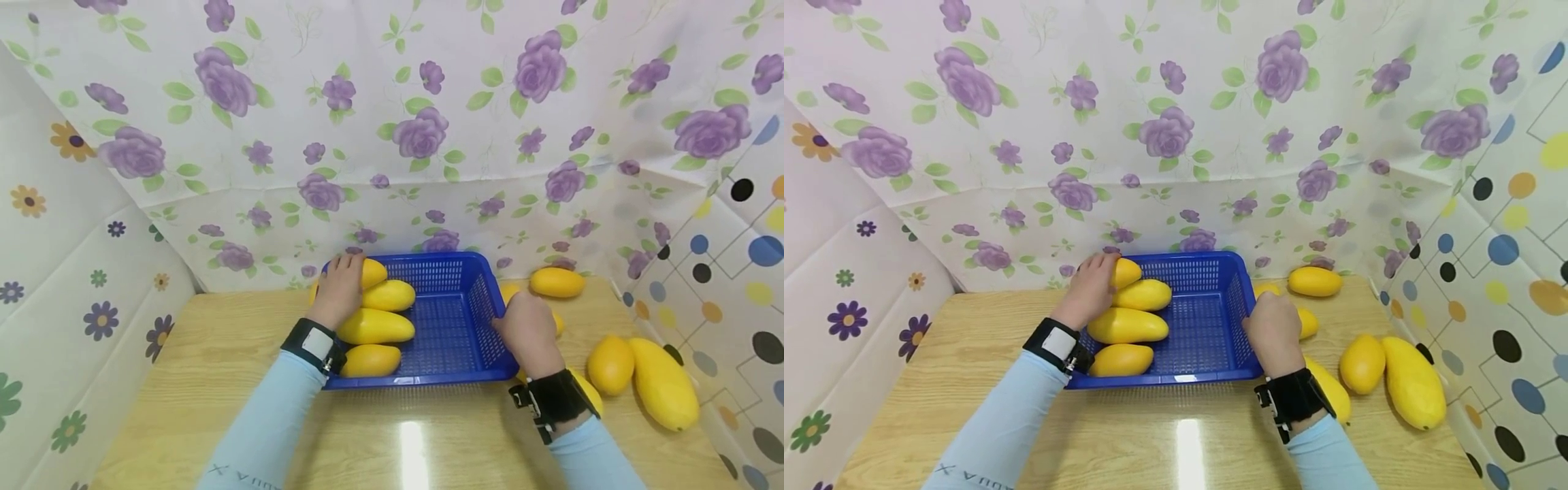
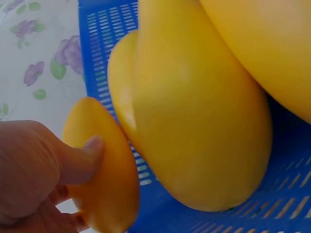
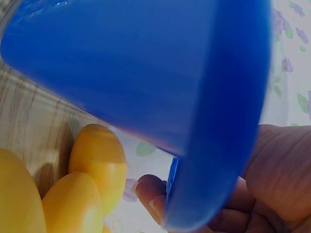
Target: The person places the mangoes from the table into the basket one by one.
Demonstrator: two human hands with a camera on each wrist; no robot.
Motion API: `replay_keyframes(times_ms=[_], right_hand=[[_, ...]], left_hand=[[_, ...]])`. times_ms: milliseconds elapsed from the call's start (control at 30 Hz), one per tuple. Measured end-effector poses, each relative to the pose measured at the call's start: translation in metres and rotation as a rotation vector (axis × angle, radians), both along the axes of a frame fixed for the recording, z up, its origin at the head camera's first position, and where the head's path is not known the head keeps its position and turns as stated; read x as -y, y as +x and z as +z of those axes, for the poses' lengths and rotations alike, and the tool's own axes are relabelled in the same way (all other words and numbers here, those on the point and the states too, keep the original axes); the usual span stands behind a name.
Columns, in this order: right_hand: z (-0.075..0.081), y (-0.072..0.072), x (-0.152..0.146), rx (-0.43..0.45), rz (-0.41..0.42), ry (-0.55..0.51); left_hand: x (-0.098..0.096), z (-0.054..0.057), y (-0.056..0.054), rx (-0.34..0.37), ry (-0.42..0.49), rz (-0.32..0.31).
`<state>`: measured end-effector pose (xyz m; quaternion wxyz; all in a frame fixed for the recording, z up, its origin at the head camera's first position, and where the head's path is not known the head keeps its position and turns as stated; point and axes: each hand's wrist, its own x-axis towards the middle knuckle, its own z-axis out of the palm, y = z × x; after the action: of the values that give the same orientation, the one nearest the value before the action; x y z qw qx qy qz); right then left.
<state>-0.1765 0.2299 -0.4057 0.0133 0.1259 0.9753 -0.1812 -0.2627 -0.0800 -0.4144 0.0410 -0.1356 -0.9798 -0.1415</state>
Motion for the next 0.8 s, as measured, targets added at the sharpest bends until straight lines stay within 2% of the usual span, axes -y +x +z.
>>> replay_keyframes(times_ms=[300, 500, 667, 800], right_hand=[[-0.001, 0.001, 0.003, -0.017, 0.006, -0.003], [-0.001, 0.001, 0.002, -0.017, 0.009, 0.001], [-0.001, 0.001, 0.002, -0.012, 0.005, 0.003], [-0.002, 0.001, 0.0, -0.001, -0.007, -0.002]], left_hand=[[0.004, -0.003, 0.001, -0.007, 0.02, -0.008], [0.008, 0.005, 0.004, -0.008, 0.053, 0.004], [0.021, 0.018, 0.006, -0.08, 0.124, 0.022], [0.037, 0.025, 0.008, -0.167, 0.209, 0.071]])
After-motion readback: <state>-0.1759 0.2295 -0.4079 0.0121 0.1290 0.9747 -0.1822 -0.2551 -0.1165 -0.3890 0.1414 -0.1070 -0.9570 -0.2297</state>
